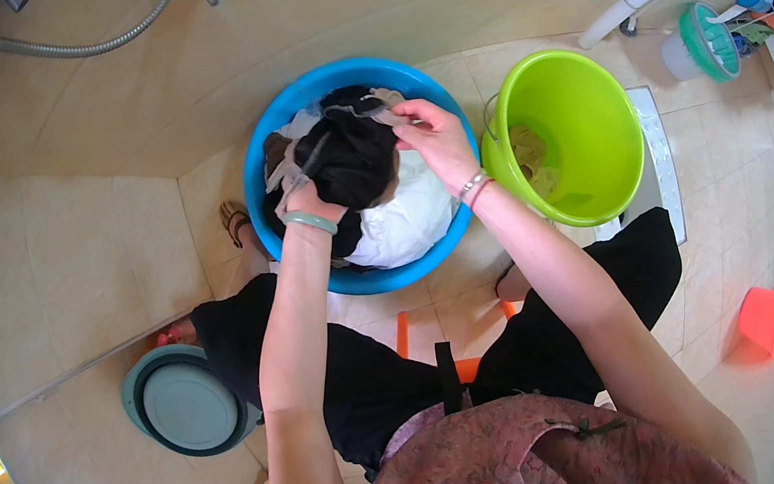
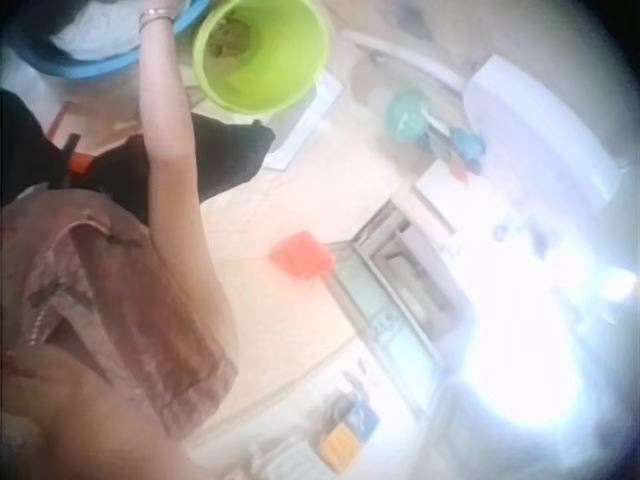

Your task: The person transfers various garments from a green bucket into a blue basin. They then fill the green bucket with water from a shower head and pour it over the clothes in the blue basin. Finally, the person washes the clothes by hand in the basin under running water.

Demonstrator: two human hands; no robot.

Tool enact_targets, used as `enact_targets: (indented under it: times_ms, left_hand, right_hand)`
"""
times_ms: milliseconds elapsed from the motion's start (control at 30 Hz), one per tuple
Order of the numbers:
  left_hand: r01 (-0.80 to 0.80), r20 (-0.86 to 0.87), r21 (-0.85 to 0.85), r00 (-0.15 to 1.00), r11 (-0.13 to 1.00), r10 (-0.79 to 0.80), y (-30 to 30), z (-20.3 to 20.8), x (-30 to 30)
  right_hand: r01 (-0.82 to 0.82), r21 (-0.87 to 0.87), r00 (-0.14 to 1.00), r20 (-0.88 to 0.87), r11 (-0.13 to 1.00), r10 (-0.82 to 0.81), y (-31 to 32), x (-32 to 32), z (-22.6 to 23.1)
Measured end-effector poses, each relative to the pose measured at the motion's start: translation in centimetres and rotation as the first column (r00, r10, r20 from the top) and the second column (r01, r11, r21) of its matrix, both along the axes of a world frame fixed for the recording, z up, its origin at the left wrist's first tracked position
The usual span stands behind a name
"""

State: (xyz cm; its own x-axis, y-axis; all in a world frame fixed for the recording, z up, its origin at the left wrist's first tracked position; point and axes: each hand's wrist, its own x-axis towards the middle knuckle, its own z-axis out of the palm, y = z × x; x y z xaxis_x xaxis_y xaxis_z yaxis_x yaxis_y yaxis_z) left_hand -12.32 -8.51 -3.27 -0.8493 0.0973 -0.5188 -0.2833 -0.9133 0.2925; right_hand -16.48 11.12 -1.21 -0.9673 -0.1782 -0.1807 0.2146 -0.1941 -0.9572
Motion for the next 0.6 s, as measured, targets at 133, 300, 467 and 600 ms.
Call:
enact_targets:
  times_ms: [133, 300, 467, 600]
  left_hand:
    - [-0.132, 0.090, -0.423, 0.978, 0.896, 0.187, -3.2, -2.1, -1.4]
    - [-0.215, 0.368, -0.374, 0.859, 0.902, 0.357, -0.9, -4.0, -1.8]
    - [-0.044, 0.088, -0.261, 0.994, 0.964, 0.069, 6.4, -3.7, -1.2]
    - [0.132, 0.008, -0.186, 0.991, 0.974, -0.132, 16.5, 0.6, -2.7]
  right_hand:
    - [-0.187, 0.300, 0.972, -0.080, 0.935, 0.220, -2.9, -1.4, -1.6]
    - [-0.139, 0.348, 0.969, -0.143, 0.927, 0.199, -1.2, -2.0, -3.1]
    - [0.054, -0.091, 0.980, 0.195, 0.994, -0.035, 6.0, -3.0, 0.9]
    - [0.209, -0.190, 0.933, 0.332, 0.959, -0.138, 12.1, -2.9, -0.3]
